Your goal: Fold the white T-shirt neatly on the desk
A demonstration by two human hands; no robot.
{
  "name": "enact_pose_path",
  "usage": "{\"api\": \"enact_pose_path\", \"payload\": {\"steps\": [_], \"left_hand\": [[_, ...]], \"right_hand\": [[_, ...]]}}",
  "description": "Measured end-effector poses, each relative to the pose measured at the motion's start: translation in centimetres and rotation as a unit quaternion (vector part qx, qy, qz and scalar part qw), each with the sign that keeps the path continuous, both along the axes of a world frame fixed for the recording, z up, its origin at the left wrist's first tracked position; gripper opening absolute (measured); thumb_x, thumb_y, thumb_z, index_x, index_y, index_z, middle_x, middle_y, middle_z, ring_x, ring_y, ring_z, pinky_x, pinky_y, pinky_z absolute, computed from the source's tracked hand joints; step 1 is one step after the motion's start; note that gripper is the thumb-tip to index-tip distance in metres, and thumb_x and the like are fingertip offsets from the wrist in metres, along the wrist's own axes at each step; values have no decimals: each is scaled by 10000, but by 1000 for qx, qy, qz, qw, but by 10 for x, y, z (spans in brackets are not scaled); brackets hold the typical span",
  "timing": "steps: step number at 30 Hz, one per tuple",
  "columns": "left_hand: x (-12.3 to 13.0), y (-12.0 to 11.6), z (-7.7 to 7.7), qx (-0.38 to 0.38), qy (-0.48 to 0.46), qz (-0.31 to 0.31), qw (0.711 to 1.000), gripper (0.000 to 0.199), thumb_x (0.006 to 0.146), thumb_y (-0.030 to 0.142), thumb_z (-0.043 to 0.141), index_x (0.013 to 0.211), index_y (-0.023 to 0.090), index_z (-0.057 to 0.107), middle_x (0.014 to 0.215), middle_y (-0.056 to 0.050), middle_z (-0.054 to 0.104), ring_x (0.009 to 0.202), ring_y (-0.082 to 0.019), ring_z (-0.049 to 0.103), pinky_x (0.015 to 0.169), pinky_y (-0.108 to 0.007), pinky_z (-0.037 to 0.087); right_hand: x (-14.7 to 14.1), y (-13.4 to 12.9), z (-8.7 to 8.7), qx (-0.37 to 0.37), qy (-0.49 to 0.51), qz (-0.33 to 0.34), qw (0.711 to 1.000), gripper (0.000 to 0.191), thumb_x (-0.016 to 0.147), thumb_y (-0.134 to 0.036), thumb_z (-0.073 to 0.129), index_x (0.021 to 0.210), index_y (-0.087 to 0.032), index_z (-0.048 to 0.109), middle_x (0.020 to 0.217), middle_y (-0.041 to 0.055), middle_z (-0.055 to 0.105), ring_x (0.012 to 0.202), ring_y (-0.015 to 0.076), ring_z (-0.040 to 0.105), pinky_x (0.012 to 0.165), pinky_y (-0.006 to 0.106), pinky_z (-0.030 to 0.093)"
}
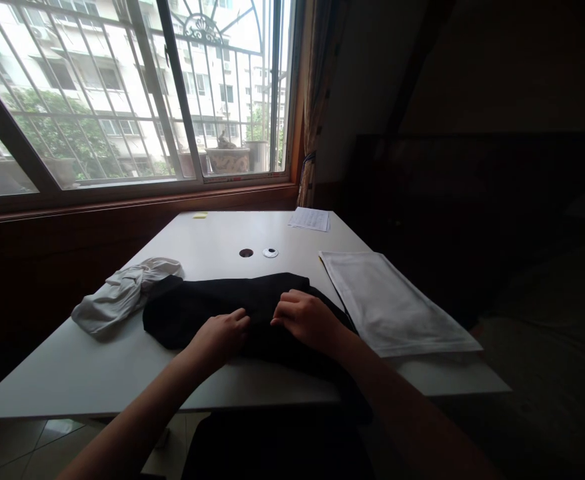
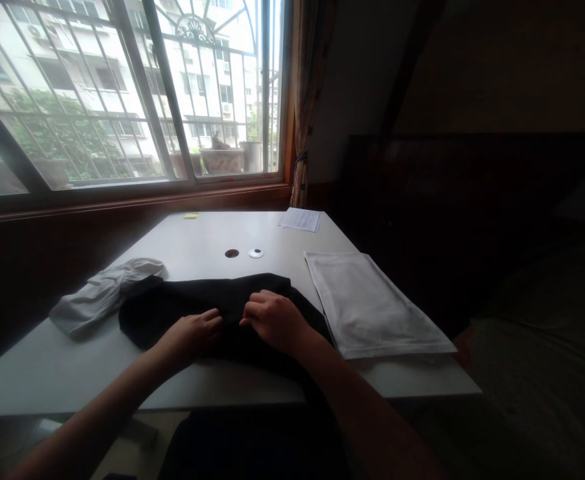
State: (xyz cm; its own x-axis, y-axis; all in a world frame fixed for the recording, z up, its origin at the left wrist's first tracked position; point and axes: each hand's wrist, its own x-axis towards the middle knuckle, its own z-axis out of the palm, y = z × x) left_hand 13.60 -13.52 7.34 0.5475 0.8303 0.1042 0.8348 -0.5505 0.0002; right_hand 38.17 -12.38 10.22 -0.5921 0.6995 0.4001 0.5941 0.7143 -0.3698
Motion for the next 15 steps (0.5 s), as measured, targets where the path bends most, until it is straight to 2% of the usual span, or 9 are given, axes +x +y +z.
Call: {"api": "enact_pose_path", "payload": {"steps": [3,5,7,8,9,10,12,13,15], "left_hand": [[-2,0,20,42,-96,8,994,107,955,181,493,952,206,598,1000,-48,619,686,-159,639,558,-254,454],[-4,0,38,98,-214,14,972,133,998,219,450,949,214,574,997,-48,599,742,-166,634,641,-274,501],[-5,-2,53,159,-321,16,934,124,1023,295,466,1065,232,564,1102,-68,590,948,-217,644,839,-343,542],[-3,-3,58,181,-352,16,918,198,1015,349,510,1180,244,540,1204,-86,568,1098,-257,614,959,-403,522],[-1,-4,61,191,-367,17,910,366,988,407,575,1309,258,483,1322,-104,517,1241,-300,545,1061,-471,471],[3,-4,61,188,-373,16,908,580,940,460,650,1424,273,392,1431,-122,440,1356,-342,449,1129,-536,406],[16,-5,55,149,-395,15,906,964,826,528,773,1555,292,188,1563,-153,276,1468,-403,286,1174,-614,323],[24,-4,48,117,-423,16,899,1078,788,535,805,1578,292,112,1586,-165,237,1480,-414,264,1171,-620,326],[40,-1,34,34,-501,23,865,1158,776,510,817,1587,276,25,1562,-189,304,1439,-403,362,1130,-587,403]], "right_hand": [[-2,-4,18,11,106,-21,994,103,956,-263,658,860,-247,692,869,19,646,818,187,605,766,318,482],[-4,-4,35,29,200,-47,978,117,966,-312,642,871,-250,669,870,15,635,787,185,597,737,321,491],[-9,-1,55,55,303,-78,948,160,964,-377,643,865,-250,639,859,8,623,778,185,584,716,319,495],[-13,2,65,61,358,-90,928,184,961,-406,643,866,-250,623,853,3,616,779,182,579,710,313,496],[-18,5,76,59,411,-96,905,203,960,-432,640,875,-250,608,849,-4,609,776,176,576,706,304,498],[-23,9,85,51,460,-94,881,217,960,-454,632,894,-251,595,848,-12,601,772,168,574,706,294,500],[-37,15,100,35,532,-70,843,234,968,-486,602,940,-255,572,862,-23,588,781,154,578,721,279,509],[-45,17,104,30,553,-56,831,240,974,-498,582,965,-258,563,879,-25,586,801,152,584,739,278,516],[-59,21,106,20,568,-35,822,260,981,-524,545,1001,-264,546,926,-21,590,860,158,598,789,291,529]]}}
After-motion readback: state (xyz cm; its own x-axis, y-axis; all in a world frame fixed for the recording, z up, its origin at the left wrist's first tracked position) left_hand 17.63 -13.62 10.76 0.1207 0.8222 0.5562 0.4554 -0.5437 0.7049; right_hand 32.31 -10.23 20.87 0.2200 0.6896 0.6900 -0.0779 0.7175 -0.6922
